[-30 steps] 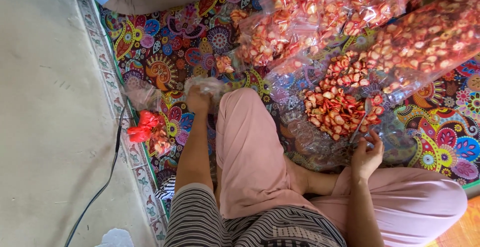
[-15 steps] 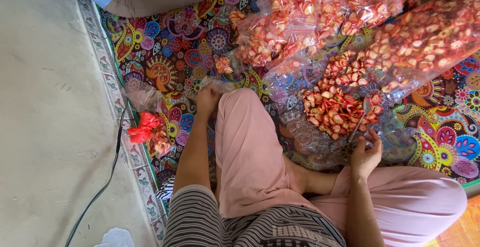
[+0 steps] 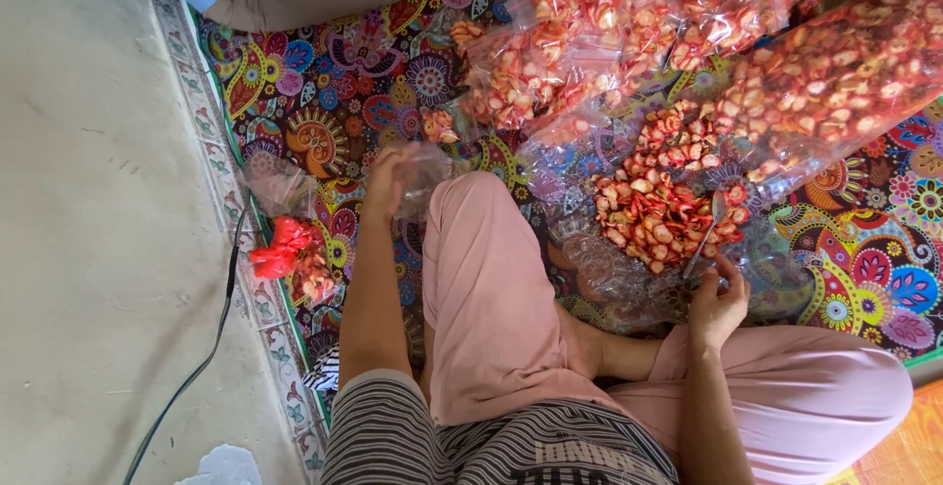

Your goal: Manually packing small red food items into individual plastic bags while sitting on the floor.

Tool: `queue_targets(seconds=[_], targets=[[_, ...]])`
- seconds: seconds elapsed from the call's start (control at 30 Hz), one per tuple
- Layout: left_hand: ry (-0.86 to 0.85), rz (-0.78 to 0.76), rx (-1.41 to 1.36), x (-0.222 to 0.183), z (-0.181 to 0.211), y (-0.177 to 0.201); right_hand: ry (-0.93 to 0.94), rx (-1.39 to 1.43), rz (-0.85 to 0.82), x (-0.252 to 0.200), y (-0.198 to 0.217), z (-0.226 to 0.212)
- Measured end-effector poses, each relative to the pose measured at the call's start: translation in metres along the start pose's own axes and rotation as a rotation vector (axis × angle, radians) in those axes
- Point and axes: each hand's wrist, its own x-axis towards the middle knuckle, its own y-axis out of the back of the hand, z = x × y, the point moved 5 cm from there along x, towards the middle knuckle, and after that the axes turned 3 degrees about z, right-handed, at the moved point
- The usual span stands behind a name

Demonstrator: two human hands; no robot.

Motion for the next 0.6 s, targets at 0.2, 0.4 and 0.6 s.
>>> queue_targets(seconds=[0.2,0.4,0.6], targets=[[-0.277,0.124,-0.153,-0.010,0.025,-0.026,0.055,0.019,0.033,-0.002,0.003,-0.009],[-0.506,0.116,0.258,-0.094,0.060,-0.153,0.332,0.027,-0.041,-0.002,-0.018,-0.045],[-0.517,-0.628,0.598,-0.165,0.018,-0.286,-0.006,0.190,-0.549,-0.008,-0.017,-0.193]])
